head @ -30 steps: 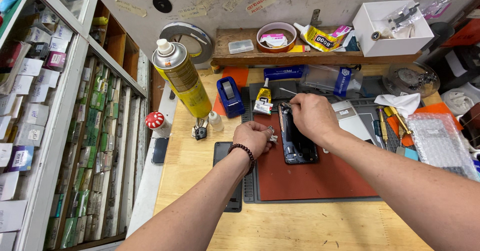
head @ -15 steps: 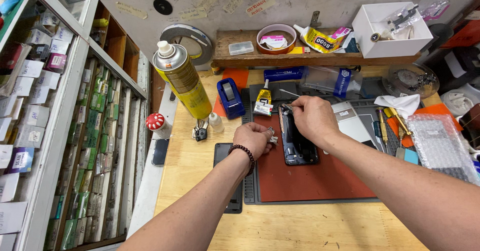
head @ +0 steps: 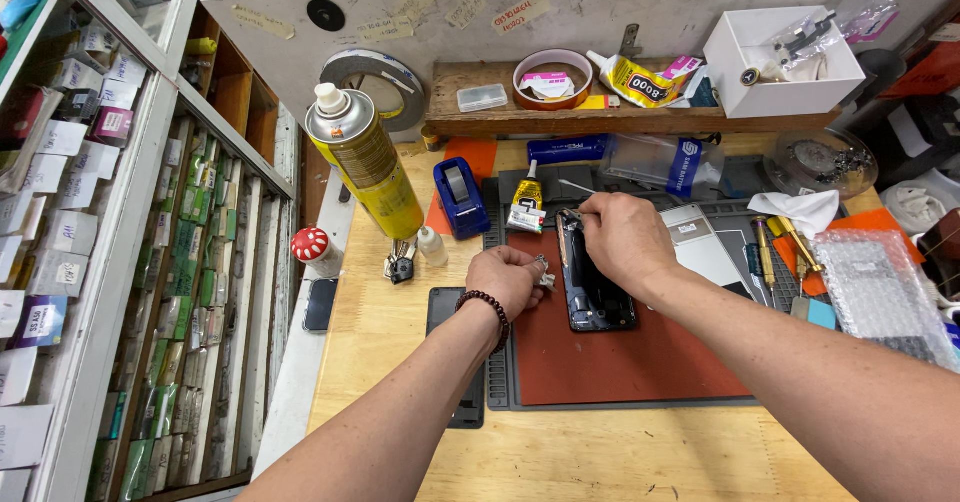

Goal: The person applies adhesive from a yellow tube to the frame of a disassembled smartphone. They then use a white plastic tool to spread the adhesive evenly along the edges and wipe away excess with a tissue.

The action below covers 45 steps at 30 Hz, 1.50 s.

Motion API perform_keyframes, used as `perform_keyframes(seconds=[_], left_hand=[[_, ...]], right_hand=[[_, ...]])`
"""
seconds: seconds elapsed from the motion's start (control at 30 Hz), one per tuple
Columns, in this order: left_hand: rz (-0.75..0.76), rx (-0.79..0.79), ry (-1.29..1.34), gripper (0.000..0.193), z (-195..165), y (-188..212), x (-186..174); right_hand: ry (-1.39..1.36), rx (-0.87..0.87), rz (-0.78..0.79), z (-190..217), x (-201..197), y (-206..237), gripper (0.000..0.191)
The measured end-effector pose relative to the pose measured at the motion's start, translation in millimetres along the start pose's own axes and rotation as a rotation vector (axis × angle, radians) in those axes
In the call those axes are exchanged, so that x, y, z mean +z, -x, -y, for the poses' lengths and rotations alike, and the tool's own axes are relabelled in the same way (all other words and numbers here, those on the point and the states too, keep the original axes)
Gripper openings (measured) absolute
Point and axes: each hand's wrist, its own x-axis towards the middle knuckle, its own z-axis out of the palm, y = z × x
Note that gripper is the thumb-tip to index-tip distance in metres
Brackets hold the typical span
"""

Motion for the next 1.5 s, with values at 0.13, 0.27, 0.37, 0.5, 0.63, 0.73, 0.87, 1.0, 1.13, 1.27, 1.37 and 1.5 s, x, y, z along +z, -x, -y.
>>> perform_keyframes(seconds=[0.13, 0.27, 0.37, 0.5, 0.63, 0.73, 0.87, 1.0, 1.13, 1.27, 1.37, 1.5], left_hand=[[0.011, -0.002, -0.003, 0.016, -2, 1, -1], [0.005, 0.000, -0.003, 0.016, -1, -2, 0], [-0.003, 0.003, 0.010, 0.016, 4, -7, 1], [0.055, -0.011, 0.109, 0.014, 13, -19, 0], [0.197, -0.170, 0.624, 0.011, 23, -31, -6], [0.351, -0.236, 0.901, 0.014, 31, -38, -8], [0.425, -0.159, 0.918, 0.015, 35, -44, -5], [0.311, -0.166, 0.820, 0.018, 32, -44, -2], [0.109, -0.201, 0.871, 0.020, 24, -39, 2], [0.018, -0.147, 0.791, 0.023, 19, -36, -13], [-0.011, -0.102, 0.763, 0.025, 19, -31, -14], [-0.001, -0.107, 0.801, 0.026, 19, -23, -15]], right_hand=[[0.055, 0.002, 0.050, -1, 2, -1, 0.024], [0.064, -0.073, 0.006, -6, 5, -2, 0.023], [-0.010, -0.140, -0.081, -11, 5, -3, 0.022], [-0.313, 0.096, 0.011, -15, -3, 1, 0.024], [-0.424, 0.043, 0.079, -16, -8, 20, 0.023], [-0.459, 0.014, 0.091, -9, -6, 38, 0.022], [-0.327, -0.113, 0.017, -1, -5, 59, 0.019], [-0.308, -0.263, 0.010, -2, -8, 63, 0.018], [-0.462, 0.061, 0.164, -15, -14, 48, 0.020], [-0.537, 0.191, 0.046, -29, -12, 27, 0.020], [-0.364, 0.210, -0.002, -33, -2, 13, 0.021], [-0.260, 0.123, -0.050, -32, 8, 1, 0.022]])
